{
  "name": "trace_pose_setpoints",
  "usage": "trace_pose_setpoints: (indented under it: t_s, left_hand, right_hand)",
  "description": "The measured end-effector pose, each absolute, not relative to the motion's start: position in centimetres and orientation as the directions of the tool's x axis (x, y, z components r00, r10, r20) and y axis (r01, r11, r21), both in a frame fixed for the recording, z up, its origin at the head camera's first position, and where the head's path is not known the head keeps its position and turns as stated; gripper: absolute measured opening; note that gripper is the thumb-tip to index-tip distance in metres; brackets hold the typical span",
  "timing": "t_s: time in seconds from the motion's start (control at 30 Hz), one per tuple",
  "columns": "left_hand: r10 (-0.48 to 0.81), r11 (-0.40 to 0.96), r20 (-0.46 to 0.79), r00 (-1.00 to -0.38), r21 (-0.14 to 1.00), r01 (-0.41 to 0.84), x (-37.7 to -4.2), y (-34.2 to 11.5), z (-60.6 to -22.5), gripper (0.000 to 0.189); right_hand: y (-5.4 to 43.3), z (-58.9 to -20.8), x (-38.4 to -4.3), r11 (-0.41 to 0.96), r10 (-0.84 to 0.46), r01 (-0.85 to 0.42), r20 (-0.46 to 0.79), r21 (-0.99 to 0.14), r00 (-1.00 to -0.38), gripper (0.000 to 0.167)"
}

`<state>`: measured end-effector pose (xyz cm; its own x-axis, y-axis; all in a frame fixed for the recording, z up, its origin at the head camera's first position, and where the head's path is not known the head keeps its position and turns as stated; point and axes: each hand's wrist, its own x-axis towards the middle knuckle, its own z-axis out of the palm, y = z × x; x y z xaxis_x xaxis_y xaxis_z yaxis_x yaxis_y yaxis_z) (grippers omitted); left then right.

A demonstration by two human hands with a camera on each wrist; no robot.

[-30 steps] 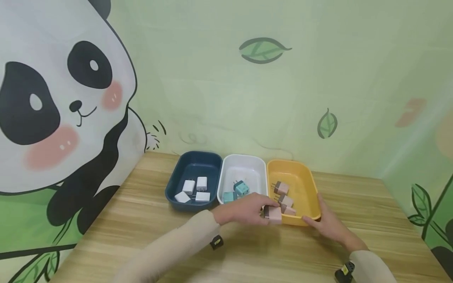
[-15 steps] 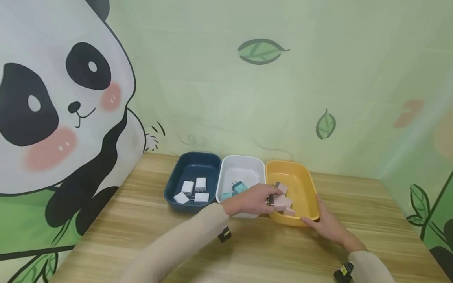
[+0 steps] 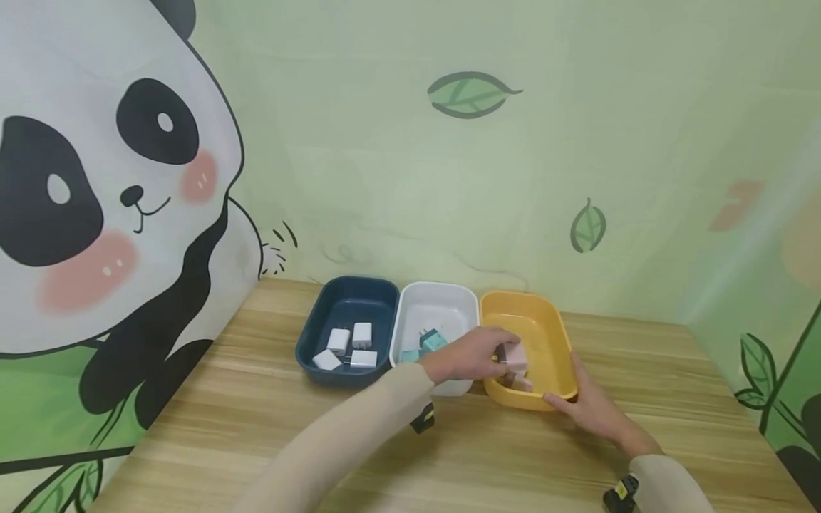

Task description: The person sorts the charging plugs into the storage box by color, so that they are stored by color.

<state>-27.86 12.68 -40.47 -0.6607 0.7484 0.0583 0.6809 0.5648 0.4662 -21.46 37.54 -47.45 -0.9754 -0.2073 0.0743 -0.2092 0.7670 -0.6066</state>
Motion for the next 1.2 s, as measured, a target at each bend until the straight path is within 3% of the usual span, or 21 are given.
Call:
trace_pose_setpoints:
  t_s: [0.6, 0.9, 1.2]
  left_hand:
    - [0.700, 0.601, 0.026, -0.713, 0.517, 0.609, -29.1, 14.6, -42.3, 0.034]
    - [0.726, 0.585, 0.036, -0.686, 0.490, 0.646, -29.1, 15.4, -42.5, 0.048]
    - [0.711, 0.602, 0.017, -0.703, 0.500, 0.622, -29.2, 16.0, -43.0, 0.060]
  right_hand:
    - [37.8, -47.5, -21.3, 0.782, -0.199, -0.189, 0.049, -0.594, -0.979, 0.100]
    - [37.7, -47.4, -21.2, 0.778, -0.198, -0.185, 0.044, -0.600, -0.979, 0.099]
    - [37.6, -47.4, -21.3, 0.783, -0.193, -0.180, 0.043, -0.596, -0.980, 0.098]
